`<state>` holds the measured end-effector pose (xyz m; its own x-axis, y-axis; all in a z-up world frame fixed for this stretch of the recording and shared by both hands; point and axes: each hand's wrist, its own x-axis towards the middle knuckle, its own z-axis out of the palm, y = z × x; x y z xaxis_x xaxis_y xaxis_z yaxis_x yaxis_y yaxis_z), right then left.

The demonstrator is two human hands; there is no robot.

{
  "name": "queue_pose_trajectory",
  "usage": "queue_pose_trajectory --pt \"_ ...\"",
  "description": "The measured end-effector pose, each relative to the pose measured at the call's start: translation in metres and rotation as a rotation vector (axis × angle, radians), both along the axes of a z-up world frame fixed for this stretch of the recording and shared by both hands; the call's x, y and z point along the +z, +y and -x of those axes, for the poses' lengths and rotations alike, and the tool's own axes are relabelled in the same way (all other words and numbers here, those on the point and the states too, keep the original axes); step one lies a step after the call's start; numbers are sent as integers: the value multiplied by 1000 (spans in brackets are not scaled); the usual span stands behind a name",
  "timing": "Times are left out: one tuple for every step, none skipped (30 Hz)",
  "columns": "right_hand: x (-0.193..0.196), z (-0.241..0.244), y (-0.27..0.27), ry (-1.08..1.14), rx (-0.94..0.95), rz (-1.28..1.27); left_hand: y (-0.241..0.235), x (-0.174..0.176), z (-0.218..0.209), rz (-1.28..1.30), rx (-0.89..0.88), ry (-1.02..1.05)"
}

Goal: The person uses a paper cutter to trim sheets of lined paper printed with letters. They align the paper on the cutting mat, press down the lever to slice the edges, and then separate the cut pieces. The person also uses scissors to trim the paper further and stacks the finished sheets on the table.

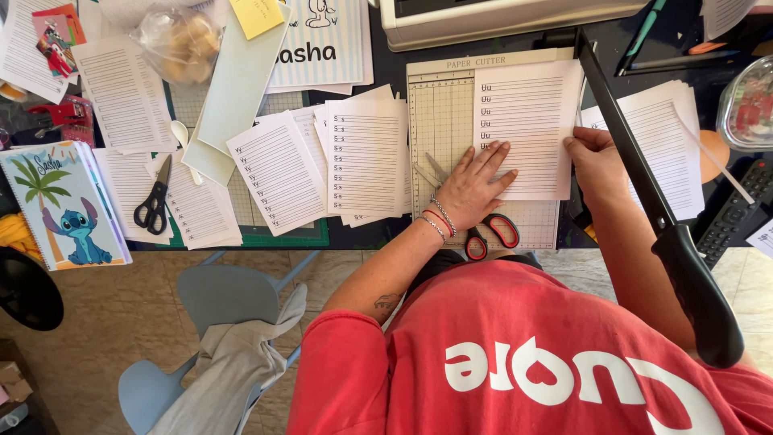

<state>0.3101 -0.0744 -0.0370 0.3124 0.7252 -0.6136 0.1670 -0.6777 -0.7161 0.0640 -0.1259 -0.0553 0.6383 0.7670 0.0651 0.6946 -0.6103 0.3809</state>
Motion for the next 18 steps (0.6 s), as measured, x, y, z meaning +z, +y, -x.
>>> queue_pose_trajectory --pt "2 1 0 1 -1 7 0 -1 0 -9 2 -4" --pt "-4 -1 1 1 -2 7 2 1 0 -8 1 -4" --pt "-10 -4 0 -41 23 -19 2 2 0 2 -4 -1" --pt "-16 -6 -2 -83 48 -46 2 3 0 11 -8 3" --pt "-19 -8 -2 -86 45 -32 3 4 0 25 -11 0" --pt "-23 -11 -2 -65 61 -58 4 4 0 56 -24 34" --pt "-27 -13 -2 -45 76 -86 6 5 0 84 -37 67" --pt "-25 -14 -2 -48 73 -74 5 2 0 95 -41 64" --pt "-24 -14 -2 -43 76 -73 4 0 1 73 -38 42" --pt "-23 -14 -2 -37 79 -71 4 -2 1 51 -35 20" --pt "-16 -12 -3 -38 74 -54 4 -3 2 68 -41 18" --pt "-10 -11 -3 -84 110 -34 4 -5 2 62 -44 24" --pt "-3 -10 -1 -130 145 -17 5 -6 2 54 -50 30" --pt "-11 -12 -8 -132 139 -3 0 -5 1 67 -57 27" --pt "-18 -14 -6 -16 87 -52 2 -3 2 59 -50 31" --pt "-25 -15 -5 100 35 -101 4 -1 2 52 -44 34" --pt "-23 -15 -6 98 30 -99 5 -2 2 53 -49 32" --pt "-21 -14 -7 76 42 -109 5 -3 2 50 -45 41"
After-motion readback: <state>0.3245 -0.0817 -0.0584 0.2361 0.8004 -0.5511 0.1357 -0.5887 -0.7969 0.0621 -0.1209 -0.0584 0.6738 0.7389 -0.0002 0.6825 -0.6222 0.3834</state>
